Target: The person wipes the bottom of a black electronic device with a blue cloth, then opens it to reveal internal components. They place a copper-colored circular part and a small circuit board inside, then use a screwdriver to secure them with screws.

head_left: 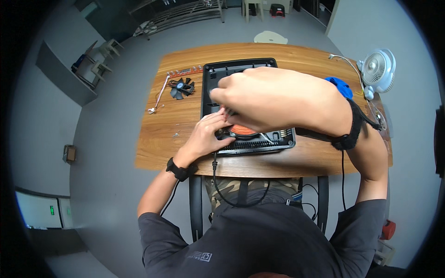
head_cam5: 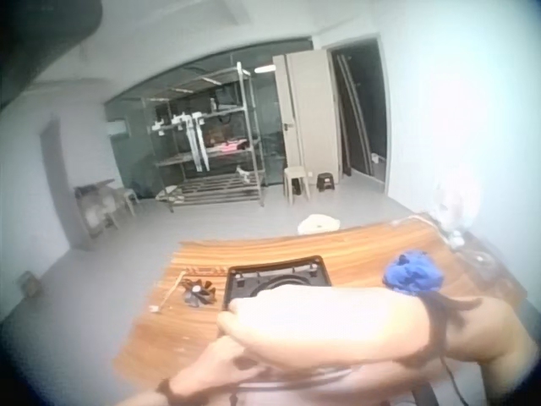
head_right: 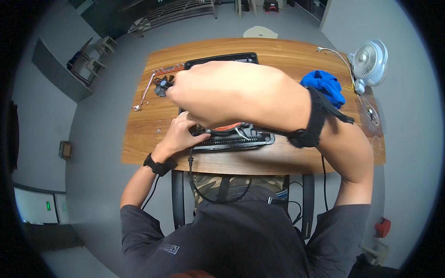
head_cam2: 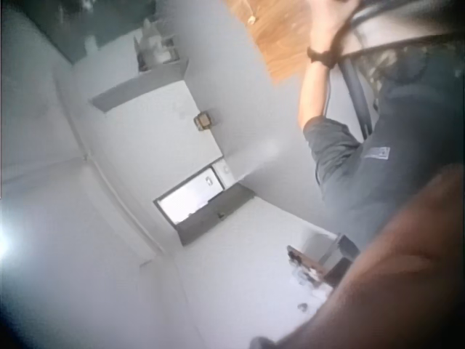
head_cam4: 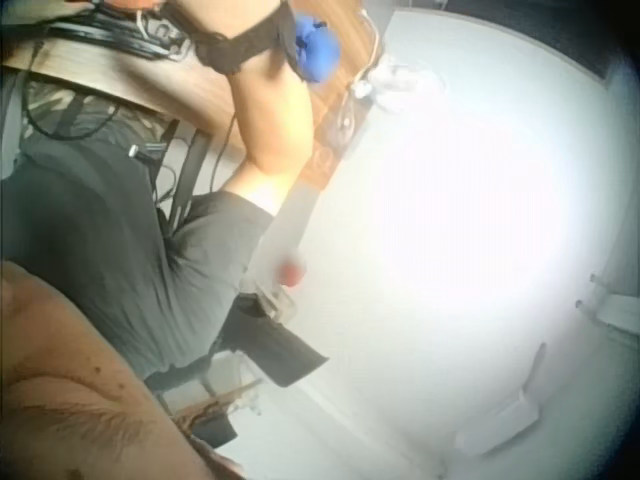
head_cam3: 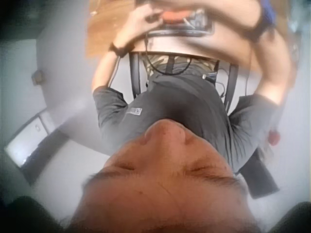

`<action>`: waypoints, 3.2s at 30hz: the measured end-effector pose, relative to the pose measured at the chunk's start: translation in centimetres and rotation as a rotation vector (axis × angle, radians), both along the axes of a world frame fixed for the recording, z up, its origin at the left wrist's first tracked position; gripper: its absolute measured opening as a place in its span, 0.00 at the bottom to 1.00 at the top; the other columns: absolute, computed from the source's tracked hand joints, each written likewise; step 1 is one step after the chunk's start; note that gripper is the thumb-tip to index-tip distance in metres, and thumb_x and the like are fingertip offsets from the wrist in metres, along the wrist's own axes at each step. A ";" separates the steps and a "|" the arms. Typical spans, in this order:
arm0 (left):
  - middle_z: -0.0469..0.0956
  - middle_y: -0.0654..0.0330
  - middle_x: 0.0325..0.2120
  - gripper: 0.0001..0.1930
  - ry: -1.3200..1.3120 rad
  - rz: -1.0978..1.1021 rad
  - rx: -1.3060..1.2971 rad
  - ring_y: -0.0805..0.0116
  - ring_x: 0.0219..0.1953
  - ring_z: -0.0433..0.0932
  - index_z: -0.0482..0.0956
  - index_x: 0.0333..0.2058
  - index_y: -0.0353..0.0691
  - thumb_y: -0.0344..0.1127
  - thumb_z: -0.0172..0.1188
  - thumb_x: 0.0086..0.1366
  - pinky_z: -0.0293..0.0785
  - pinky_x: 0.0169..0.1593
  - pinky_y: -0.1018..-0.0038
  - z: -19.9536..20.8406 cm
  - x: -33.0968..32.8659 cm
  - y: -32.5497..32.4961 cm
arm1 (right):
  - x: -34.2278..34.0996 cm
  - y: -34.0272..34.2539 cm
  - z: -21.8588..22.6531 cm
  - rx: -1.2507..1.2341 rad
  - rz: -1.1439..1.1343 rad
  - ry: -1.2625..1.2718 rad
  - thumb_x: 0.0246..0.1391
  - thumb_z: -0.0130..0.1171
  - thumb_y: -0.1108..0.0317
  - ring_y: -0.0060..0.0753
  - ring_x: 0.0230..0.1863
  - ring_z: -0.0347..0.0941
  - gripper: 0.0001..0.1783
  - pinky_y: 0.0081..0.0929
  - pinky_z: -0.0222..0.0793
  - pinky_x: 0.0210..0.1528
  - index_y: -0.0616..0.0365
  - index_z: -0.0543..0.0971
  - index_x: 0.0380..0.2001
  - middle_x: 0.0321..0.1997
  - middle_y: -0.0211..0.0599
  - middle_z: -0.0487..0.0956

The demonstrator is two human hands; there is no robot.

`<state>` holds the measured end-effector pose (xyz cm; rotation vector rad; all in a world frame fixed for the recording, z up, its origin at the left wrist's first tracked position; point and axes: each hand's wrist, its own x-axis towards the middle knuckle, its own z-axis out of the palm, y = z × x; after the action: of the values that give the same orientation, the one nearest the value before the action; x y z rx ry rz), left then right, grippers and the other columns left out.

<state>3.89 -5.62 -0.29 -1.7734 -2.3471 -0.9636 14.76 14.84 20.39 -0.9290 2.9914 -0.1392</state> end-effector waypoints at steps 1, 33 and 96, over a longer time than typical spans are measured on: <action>0.81 0.47 0.54 0.25 -0.041 0.029 -0.036 0.50 0.65 0.74 0.86 0.47 0.37 0.40 0.79 0.50 0.68 0.68 0.59 -0.7 -0.3 -0.3 | -0.1 0.0 0.3 0.024 -0.034 -0.026 0.59 0.65 0.60 0.56 0.41 0.81 0.16 0.44 0.78 0.42 0.63 0.75 0.38 0.38 0.48 0.80; 0.83 0.46 0.36 0.13 -0.003 0.345 -0.404 0.50 0.39 0.84 0.84 0.44 0.30 0.22 0.63 0.60 0.80 0.45 0.62 -0.3 -10.6 -10.2 | -0.3 3.6 -2.8 -0.103 -0.059 -0.014 0.60 0.65 0.62 0.58 0.43 0.78 0.17 0.46 0.76 0.43 0.63 0.75 0.43 0.43 0.48 0.79; 0.84 0.50 0.42 0.14 -1.232 0.022 0.144 0.66 0.44 0.87 0.77 0.51 0.29 0.31 0.63 0.71 0.86 0.48 0.76 6.4 -4.9 2.5 | 1.2 11.4 -7.7 -0.763 -0.185 0.153 0.60 0.69 0.63 0.37 0.44 0.82 0.19 0.31 0.78 0.45 0.60 0.80 0.50 0.43 0.42 0.83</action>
<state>-1.01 -3.11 6.16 -1.1709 -2.5988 -2.6835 15.94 26.20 12.68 -0.6827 3.1728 -1.3317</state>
